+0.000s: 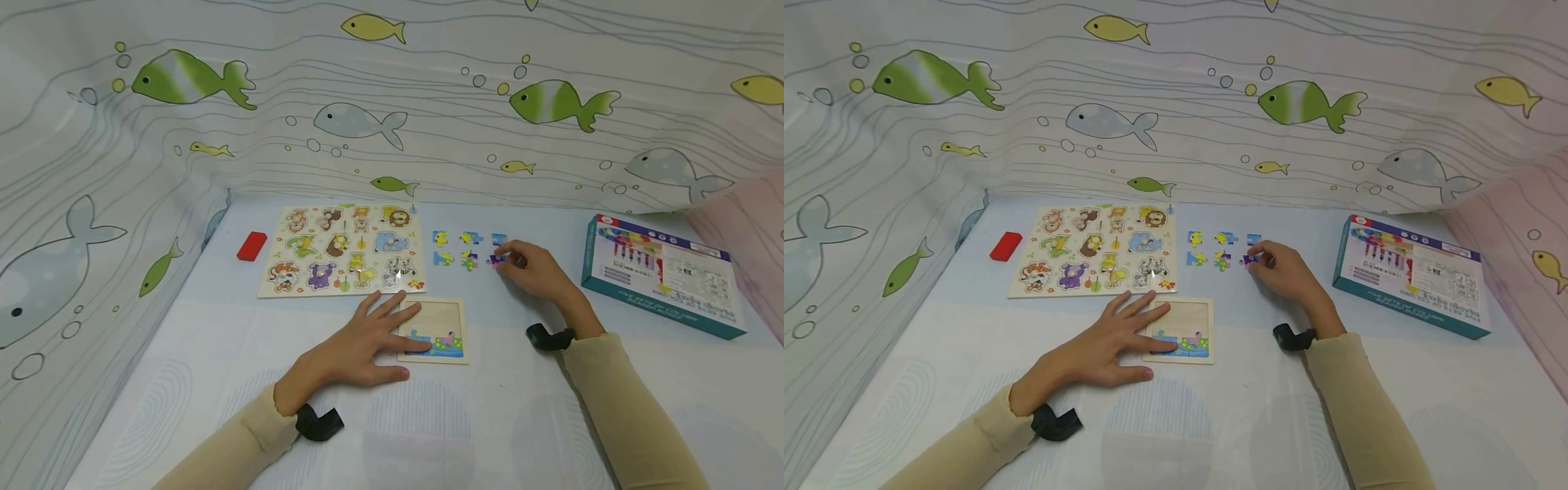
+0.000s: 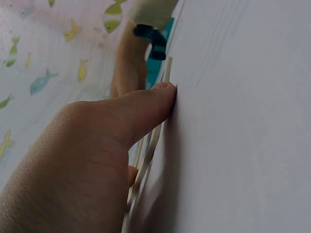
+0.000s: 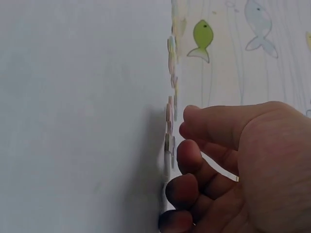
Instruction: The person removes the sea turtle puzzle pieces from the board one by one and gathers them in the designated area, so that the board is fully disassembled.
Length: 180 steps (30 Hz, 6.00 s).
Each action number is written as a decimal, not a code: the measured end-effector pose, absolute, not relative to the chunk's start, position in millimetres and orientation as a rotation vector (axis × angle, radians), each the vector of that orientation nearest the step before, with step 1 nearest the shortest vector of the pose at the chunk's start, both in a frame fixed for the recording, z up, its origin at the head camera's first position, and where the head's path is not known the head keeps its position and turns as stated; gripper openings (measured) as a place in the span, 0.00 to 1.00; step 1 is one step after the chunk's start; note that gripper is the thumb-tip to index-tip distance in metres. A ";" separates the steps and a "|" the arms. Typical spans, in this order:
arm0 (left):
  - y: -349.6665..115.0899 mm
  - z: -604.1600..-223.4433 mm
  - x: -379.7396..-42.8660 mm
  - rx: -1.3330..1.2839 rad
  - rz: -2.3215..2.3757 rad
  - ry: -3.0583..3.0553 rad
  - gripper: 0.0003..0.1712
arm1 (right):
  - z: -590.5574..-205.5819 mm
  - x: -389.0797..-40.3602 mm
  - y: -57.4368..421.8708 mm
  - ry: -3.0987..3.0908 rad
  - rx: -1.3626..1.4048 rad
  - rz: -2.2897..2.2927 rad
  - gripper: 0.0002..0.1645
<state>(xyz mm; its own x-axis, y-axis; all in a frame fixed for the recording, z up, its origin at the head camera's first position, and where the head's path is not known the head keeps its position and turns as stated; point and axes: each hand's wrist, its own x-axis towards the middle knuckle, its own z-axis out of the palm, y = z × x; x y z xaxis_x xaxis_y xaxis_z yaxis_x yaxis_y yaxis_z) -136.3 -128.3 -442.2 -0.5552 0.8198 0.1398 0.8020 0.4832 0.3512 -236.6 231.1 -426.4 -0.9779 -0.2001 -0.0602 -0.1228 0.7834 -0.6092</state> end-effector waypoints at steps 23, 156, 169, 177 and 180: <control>-131.8 -441.6 -136.4 1.410 0.647 2.654 0.23 | -409.3 -225.0 198.5 2.731 -0.587 -0.943 0.12; -128.7 -444.1 -140.2 1.102 0.638 2.812 0.43 | -417.3 -179.0 128.2 2.116 -1.018 -1.189 0.15; -127.6 -445.3 -140.0 1.097 0.606 2.821 0.40 | -413.8 -204.3 155.9 2.412 -0.751 -1.309 0.16; -128.3 -445.0 -139.8 1.122 0.591 2.832 0.39 | -418.5 -211.7 162.2 2.559 -0.629 -1.238 0.18; -128.7 -445.6 -139.5 1.130 0.593 2.832 0.39 | -420.3 -212.2 162.3 2.603 -0.626 -1.190 0.21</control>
<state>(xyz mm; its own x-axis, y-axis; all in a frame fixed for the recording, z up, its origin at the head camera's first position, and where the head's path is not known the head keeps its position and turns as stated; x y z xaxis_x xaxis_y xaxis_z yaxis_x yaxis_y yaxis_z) -139.5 -128.7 -445.6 -0.7347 0.6700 0.1063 0.6564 0.6626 0.3608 -212.2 162.3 -420.3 -0.8875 -0.4606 -0.0152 -0.2899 0.5836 -0.7585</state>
